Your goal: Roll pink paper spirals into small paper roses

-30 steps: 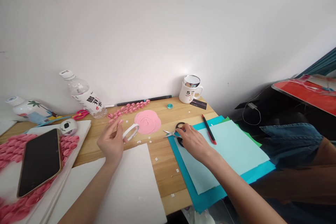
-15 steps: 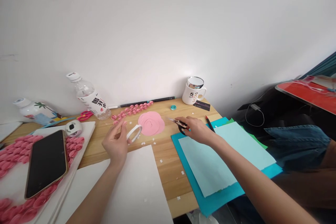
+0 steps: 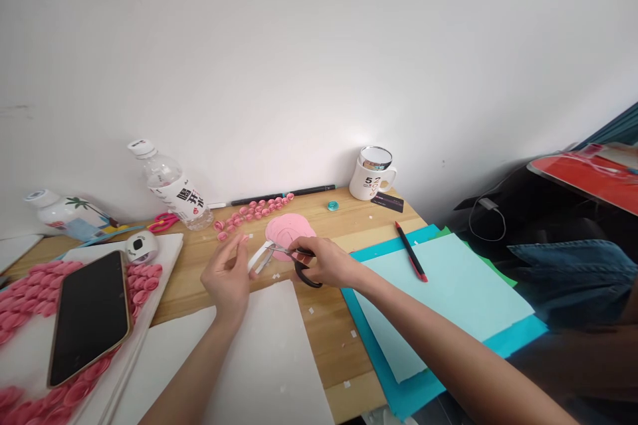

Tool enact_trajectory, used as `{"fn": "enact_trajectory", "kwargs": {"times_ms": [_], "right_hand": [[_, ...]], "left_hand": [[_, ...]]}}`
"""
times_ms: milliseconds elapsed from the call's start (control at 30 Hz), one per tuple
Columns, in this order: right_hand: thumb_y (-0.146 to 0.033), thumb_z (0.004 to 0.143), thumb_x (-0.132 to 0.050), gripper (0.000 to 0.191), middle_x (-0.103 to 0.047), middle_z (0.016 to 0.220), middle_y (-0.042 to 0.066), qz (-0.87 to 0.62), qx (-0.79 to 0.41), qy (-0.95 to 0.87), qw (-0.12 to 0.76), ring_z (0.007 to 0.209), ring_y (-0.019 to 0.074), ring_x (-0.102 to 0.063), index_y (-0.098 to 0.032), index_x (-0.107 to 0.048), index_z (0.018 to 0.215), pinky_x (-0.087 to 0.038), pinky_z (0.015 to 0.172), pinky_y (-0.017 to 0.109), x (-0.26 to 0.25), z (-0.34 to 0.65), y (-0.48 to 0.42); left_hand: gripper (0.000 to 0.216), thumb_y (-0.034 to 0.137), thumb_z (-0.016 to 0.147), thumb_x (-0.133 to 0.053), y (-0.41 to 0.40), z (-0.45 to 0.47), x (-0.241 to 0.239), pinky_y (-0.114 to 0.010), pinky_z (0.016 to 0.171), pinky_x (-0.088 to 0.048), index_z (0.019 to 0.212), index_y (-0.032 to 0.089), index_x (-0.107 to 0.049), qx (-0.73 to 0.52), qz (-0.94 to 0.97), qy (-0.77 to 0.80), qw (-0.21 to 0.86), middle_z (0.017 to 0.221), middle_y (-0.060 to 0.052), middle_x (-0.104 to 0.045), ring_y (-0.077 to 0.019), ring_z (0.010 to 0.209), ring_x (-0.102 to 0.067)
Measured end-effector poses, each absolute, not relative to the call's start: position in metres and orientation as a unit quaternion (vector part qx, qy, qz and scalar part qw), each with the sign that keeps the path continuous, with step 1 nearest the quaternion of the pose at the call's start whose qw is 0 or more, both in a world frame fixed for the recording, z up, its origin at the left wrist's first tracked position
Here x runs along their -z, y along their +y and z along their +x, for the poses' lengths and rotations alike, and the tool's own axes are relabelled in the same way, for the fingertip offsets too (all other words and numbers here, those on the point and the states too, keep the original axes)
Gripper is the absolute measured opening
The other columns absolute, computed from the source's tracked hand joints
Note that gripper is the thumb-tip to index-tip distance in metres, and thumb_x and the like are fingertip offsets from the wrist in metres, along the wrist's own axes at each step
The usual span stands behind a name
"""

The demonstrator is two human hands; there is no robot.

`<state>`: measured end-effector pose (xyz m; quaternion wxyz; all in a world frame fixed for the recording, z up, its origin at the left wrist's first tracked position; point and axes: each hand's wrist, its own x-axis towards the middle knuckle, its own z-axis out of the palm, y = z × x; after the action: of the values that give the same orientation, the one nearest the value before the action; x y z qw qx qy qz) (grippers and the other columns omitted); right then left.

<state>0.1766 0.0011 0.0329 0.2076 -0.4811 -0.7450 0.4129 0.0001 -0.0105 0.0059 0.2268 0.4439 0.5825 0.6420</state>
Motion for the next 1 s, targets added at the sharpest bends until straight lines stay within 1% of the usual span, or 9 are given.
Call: {"fn": "enact_trajectory", "kwargs": {"times_ms": [133, 267, 433, 600, 700, 800, 900, 967, 1000], "right_hand": [[-0.037, 0.058, -0.069, 0.036, -0.049, 0.066, -0.004, -0.493, -0.432, -0.729, 0.197, 0.061, 0.0102, -0.042, -0.018, -0.058, 0.087, -0.036, 0.059, 0.021, -0.032, 0.170, 0.005], [-0.039, 0.059, -0.069, 0.035, -0.048, 0.063, -0.005, -0.491, -0.438, -0.727, 0.196, 0.058, 0.0093, -0.039, -0.018, -0.060, 0.086, -0.032, 0.055, 0.021, -0.035, 0.167, 0.004], [-0.039, 0.058, -0.070, 0.036, -0.046, 0.062, -0.005, -0.488, -0.442, -0.727, 0.197, 0.058, 0.0093, -0.037, -0.019, -0.061, 0.086, -0.030, 0.054, 0.020, -0.037, 0.167, 0.003], [-0.041, 0.059, -0.070, 0.034, -0.041, 0.057, -0.006, -0.492, -0.438, -0.725, 0.201, 0.055, 0.0087, -0.033, -0.018, -0.061, 0.082, -0.028, 0.052, 0.020, -0.035, 0.170, 0.002], [-0.041, 0.059, -0.069, 0.032, -0.041, 0.056, -0.006, -0.498, -0.439, -0.721, 0.199, 0.053, 0.0083, -0.032, -0.017, -0.061, 0.080, -0.027, 0.051, 0.020, -0.031, 0.171, 0.003], [-0.038, 0.059, -0.070, 0.029, -0.042, 0.054, -0.006, -0.515, -0.402, -0.732, 0.193, 0.052, 0.0082, -0.031, -0.018, -0.062, 0.077, -0.027, 0.049, 0.020, -0.030, 0.171, 0.003], [-0.036, 0.061, -0.070, 0.024, -0.044, 0.052, -0.006, -0.548, -0.333, -0.747, 0.176, 0.050, 0.0083, -0.033, -0.019, -0.063, 0.075, -0.026, 0.048, 0.021, -0.034, 0.177, 0.007], [-0.033, 0.063, -0.068, 0.021, -0.049, 0.056, -0.004, -0.573, -0.274, -0.755, 0.165, 0.052, 0.0094, -0.039, -0.019, -0.063, 0.077, -0.027, 0.050, 0.021, -0.039, 0.187, 0.010], [-0.031, 0.064, -0.067, 0.020, -0.053, 0.061, -0.003, -0.581, -0.237, -0.763, 0.157, 0.055, 0.0106, -0.043, -0.020, -0.062, 0.080, -0.029, 0.052, 0.021, -0.041, 0.194, 0.012]], "left_hand": [[0.021, 0.027, 0.076, -0.058, -0.011, 0.001, -0.005, -0.017, 0.029, -0.041, 0.091, 0.017, -0.068, -0.635, 0.447, 0.585, 0.233, 0.098, -0.007, -0.064, -0.0032, 0.039, -0.051], [0.022, 0.028, 0.076, -0.057, -0.012, 0.002, -0.005, -0.016, 0.030, -0.040, 0.091, 0.017, -0.069, -0.631, 0.452, 0.587, 0.231, 0.098, -0.006, -0.064, -0.0024, 0.038, -0.050], [0.022, 0.029, 0.076, -0.057, -0.012, 0.002, -0.006, -0.016, 0.029, -0.040, 0.090, 0.016, -0.069, -0.633, 0.450, 0.586, 0.231, 0.098, -0.007, -0.063, -0.0036, 0.040, -0.052], [0.021, 0.027, 0.076, -0.057, -0.012, 0.003, -0.005, -0.016, 0.028, -0.040, 0.090, 0.016, -0.068, -0.638, 0.450, 0.579, 0.235, 0.098, -0.007, -0.063, -0.0036, 0.040, -0.052], [0.020, 0.027, 0.076, -0.057, -0.013, 0.003, -0.005, -0.016, 0.028, -0.040, 0.089, 0.016, -0.068, -0.637, 0.456, 0.577, 0.229, 0.097, -0.007, -0.063, -0.0026, 0.039, -0.050], [0.019, 0.027, 0.077, -0.057, -0.012, 0.003, -0.004, -0.016, 0.027, -0.038, 0.088, 0.016, -0.068, -0.635, 0.471, 0.574, 0.213, 0.094, -0.006, -0.064, -0.0016, 0.037, -0.047], [0.018, 0.024, 0.078, -0.056, -0.011, 0.001, 0.000, -0.016, 0.029, -0.038, 0.088, 0.017, -0.069, -0.632, 0.504, 0.563, 0.172, 0.089, -0.005, -0.064, -0.0018, 0.037, -0.046], [0.017, 0.020, 0.078, -0.056, -0.009, 0.000, 0.003, -0.017, 0.035, -0.042, 0.088, 0.017, -0.069, -0.635, 0.536, 0.544, 0.115, 0.086, -0.005, -0.065, -0.0050, 0.045, -0.052], [0.017, 0.017, 0.078, -0.055, -0.008, -0.001, 0.004, -0.019, 0.041, -0.045, 0.088, 0.017, -0.069, -0.635, 0.555, 0.532, 0.079, 0.084, -0.005, -0.065, -0.0077, 0.052, -0.056]]}}
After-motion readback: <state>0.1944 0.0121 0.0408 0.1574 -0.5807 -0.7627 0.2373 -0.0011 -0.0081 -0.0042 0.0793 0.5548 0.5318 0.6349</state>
